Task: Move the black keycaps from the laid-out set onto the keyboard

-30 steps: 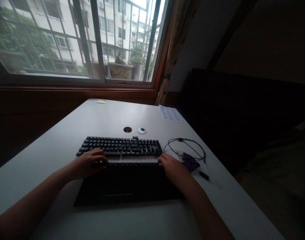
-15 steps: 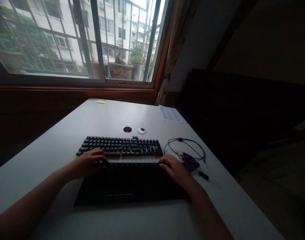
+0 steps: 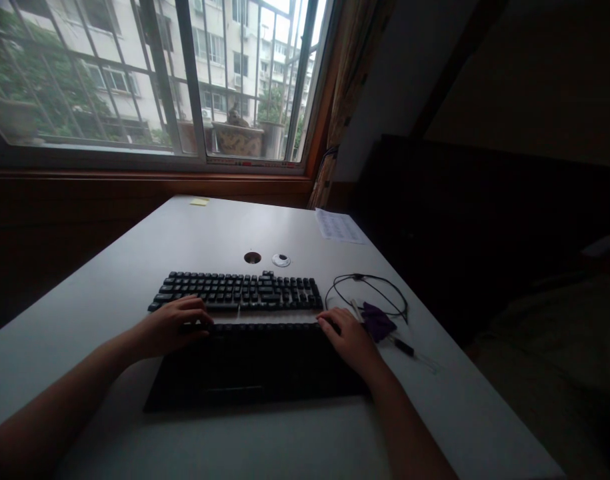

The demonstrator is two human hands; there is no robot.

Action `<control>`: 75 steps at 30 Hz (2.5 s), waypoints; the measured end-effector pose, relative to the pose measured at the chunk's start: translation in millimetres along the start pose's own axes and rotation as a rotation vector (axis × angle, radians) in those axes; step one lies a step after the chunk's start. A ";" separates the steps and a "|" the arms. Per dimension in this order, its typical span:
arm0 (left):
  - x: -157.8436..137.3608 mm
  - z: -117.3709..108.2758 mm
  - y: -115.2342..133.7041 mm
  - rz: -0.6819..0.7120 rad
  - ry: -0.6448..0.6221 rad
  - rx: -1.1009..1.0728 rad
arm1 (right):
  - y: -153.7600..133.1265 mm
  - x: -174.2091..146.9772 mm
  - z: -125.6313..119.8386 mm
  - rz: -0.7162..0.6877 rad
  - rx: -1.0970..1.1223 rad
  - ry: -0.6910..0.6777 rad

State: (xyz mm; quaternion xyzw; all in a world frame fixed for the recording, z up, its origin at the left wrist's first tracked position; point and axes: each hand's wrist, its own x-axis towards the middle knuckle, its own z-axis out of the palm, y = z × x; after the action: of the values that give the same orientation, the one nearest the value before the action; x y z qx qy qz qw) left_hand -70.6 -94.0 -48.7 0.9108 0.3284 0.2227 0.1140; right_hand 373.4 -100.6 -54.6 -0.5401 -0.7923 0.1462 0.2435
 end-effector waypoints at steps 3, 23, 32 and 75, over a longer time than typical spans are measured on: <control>-0.3 0.1 -0.2 -0.008 -0.004 -0.010 | -0.8 0.1 2.1 -0.017 -0.038 -0.009; 0.1 -2.4 3.9 -0.010 0.005 -0.012 | -14.3 0.1 1.0 -0.073 -0.152 -0.033; 1.2 -2.2 4.0 -0.001 0.010 -0.007 | -17.5 -0.5 -0.2 -0.077 -0.144 -0.034; 1.4 -1.7 6.3 0.008 0.018 0.013 | -16.3 1.4 -0.1 -0.083 -0.143 -0.024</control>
State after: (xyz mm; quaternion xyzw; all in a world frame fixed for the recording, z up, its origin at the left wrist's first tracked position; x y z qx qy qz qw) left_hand -67.0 -97.7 -44.5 0.9108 0.3271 0.2291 0.1045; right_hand 360.2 -105.4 -46.2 -0.5210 -0.8252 0.0855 0.2005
